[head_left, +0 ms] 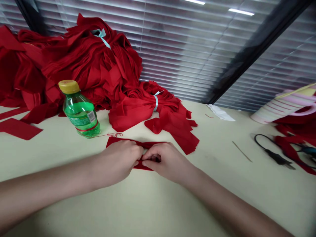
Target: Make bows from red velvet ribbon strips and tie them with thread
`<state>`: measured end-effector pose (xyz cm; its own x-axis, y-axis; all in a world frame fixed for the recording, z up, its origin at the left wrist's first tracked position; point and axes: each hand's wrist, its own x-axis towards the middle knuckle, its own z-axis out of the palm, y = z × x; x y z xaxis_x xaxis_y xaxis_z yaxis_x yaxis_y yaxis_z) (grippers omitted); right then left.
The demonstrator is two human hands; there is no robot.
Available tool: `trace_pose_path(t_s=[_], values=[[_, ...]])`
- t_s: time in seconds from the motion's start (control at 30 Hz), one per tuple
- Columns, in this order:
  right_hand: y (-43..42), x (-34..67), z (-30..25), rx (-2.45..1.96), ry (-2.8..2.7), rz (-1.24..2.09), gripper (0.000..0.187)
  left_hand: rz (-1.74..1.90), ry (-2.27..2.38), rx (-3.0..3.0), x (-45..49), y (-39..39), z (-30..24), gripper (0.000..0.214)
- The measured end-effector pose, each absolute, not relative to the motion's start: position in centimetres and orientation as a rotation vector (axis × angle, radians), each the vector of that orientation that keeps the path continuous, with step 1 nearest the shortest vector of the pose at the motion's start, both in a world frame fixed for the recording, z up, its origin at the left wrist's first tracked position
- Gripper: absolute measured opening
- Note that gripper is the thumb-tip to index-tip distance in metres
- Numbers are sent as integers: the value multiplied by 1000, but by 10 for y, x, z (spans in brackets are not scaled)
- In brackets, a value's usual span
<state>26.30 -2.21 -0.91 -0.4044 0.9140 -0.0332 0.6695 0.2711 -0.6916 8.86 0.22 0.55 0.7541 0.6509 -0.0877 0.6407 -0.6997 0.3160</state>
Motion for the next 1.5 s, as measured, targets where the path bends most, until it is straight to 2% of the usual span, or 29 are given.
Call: trace_pose_path(t_s=[0.5,0.93,1.23,1.5], values=[[-26,263,-10,-1425,-2292,678,16,110,1000,2655,87,-2,2,22],[-27,259,-3,-1462,-2343,725,14,116,1006,2742,87,-5,1,19],[-19,268,-9,-1420,-2251,886,15,22,942,2684,86,5,5,18],[-21,264,-8,-1416,-2282,805,17,22,938,2726,90,-2,3,19]])
